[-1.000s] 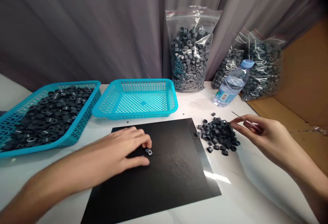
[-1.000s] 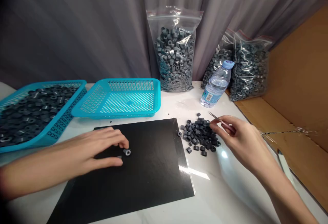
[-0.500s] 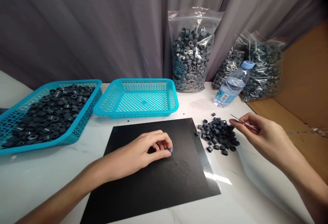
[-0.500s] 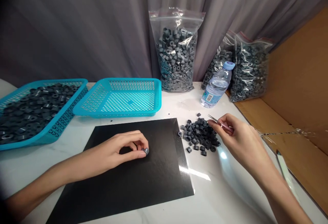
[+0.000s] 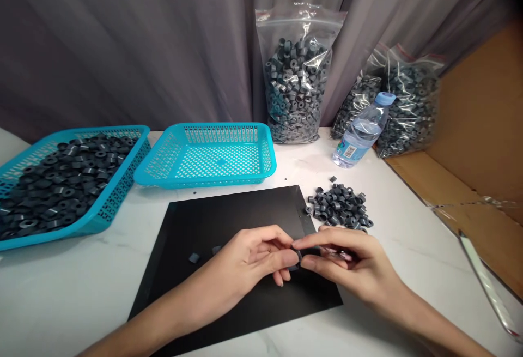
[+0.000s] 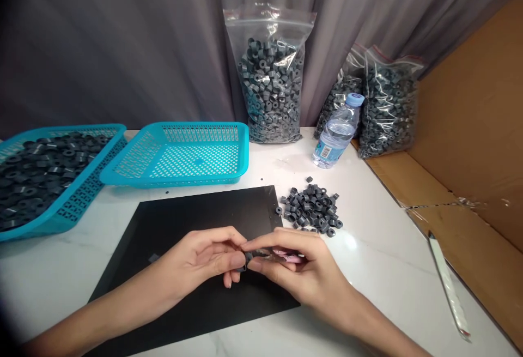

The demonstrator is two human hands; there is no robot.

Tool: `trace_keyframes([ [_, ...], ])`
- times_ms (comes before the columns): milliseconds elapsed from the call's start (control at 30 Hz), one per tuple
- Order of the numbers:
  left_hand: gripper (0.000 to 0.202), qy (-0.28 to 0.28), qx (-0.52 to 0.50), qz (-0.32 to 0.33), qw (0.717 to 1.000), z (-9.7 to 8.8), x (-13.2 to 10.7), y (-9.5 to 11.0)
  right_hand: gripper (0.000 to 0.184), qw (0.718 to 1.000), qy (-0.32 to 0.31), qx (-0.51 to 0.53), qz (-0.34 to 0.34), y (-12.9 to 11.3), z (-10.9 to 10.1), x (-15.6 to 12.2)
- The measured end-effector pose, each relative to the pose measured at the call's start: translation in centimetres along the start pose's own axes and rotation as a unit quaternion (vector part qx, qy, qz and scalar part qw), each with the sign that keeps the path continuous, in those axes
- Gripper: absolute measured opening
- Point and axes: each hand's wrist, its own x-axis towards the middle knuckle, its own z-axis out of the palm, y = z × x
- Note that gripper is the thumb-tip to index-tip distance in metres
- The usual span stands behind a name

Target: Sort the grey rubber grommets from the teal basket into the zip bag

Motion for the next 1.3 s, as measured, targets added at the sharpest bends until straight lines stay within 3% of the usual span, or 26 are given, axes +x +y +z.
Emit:
trace_keyframes([
  [267, 0.018, 0.039, 0.008, -0.011, 0.999, 0.2, -0.2, -0.4, 0.011, 0.998, 0.012, 0.053, 0.045, 0.4, 0.3, 0.3],
  [433, 0.016, 0.108, 0.132, 0.039, 0.985, 0.5, -0.3, 0.0, 0.015, 0.997, 0.02, 0.053, 0.047, 0.4, 0.3, 0.3],
  [567, 0.018, 0.158, 0.218, 0.117, 0.956, 0.9, -0.5, -0.1, 0.012, 0.996, 0.024, 0.063, 0.05, 0.3, 0.3, 0.4],
  [667, 0.011, 0.158, 0.276, 0.165, 0.933, 1.1, -0.9, -0.2, 0.008, 0.996, 0.026, 0.066, 0.048, 0.3, 0.4, 0.3],
  [800, 0.011, 0.153, 0.297, 0.186, 0.924, 1.2, -1.2, -0.2, 0.009, 0.997, 0.037, 0.06, 0.037, 0.3, 0.5, 0.2],
  [1100, 0.016, 0.165, 0.272, 0.211, 0.924, 0.5, -0.4, -0.3, 0.017, 0.994, 0.045, 0.096, 0.028, 0.3, 0.4, 0.2],
  [1300, 0.017, 0.155, 0.243, 0.186, 0.939, 0.6, -0.2, -0.7, 0.012, 0.997, 0.046, 0.041, -0.051, 0.5, 0.1, 0.1],
])
